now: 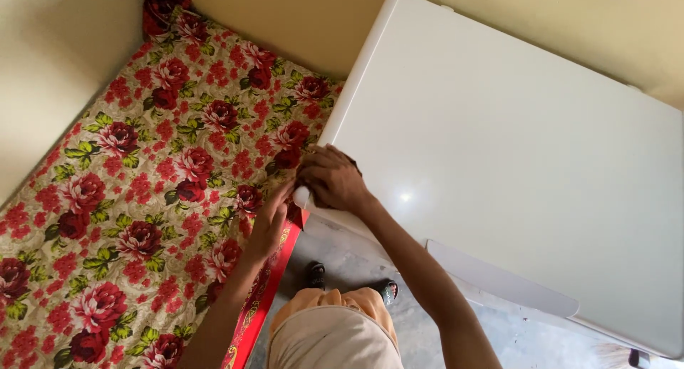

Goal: The person wipes the exterior of a white chest freezer with a dark cloth. They start at the lower front edge, then move to the top lid, and continue wiping the sides and edges of the appliance.

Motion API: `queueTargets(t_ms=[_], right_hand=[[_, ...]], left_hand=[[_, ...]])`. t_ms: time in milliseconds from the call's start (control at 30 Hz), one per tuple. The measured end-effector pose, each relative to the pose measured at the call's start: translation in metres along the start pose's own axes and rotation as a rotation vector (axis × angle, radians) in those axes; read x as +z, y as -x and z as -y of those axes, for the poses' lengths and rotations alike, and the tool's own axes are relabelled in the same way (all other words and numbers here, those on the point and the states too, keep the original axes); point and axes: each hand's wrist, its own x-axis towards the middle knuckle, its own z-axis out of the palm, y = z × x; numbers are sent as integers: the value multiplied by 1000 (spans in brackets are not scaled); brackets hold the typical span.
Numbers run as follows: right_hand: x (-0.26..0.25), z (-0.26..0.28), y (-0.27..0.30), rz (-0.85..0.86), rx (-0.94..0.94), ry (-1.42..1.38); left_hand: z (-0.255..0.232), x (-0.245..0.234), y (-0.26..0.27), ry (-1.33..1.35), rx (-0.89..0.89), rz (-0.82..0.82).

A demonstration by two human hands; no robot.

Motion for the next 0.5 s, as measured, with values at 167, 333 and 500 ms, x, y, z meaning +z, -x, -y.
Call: queueTargets(t_ms=[167,333,500], right_hand=[[-1,6,12,31,-74,-38],[-4,14,22,109,-184,-127],[-1,32,42,56,-158,-37]], left_hand=[[-6,12,32,64,42,-84],[6,26,62,-161,42,-204],[2,27,47,-354,106,-314]])
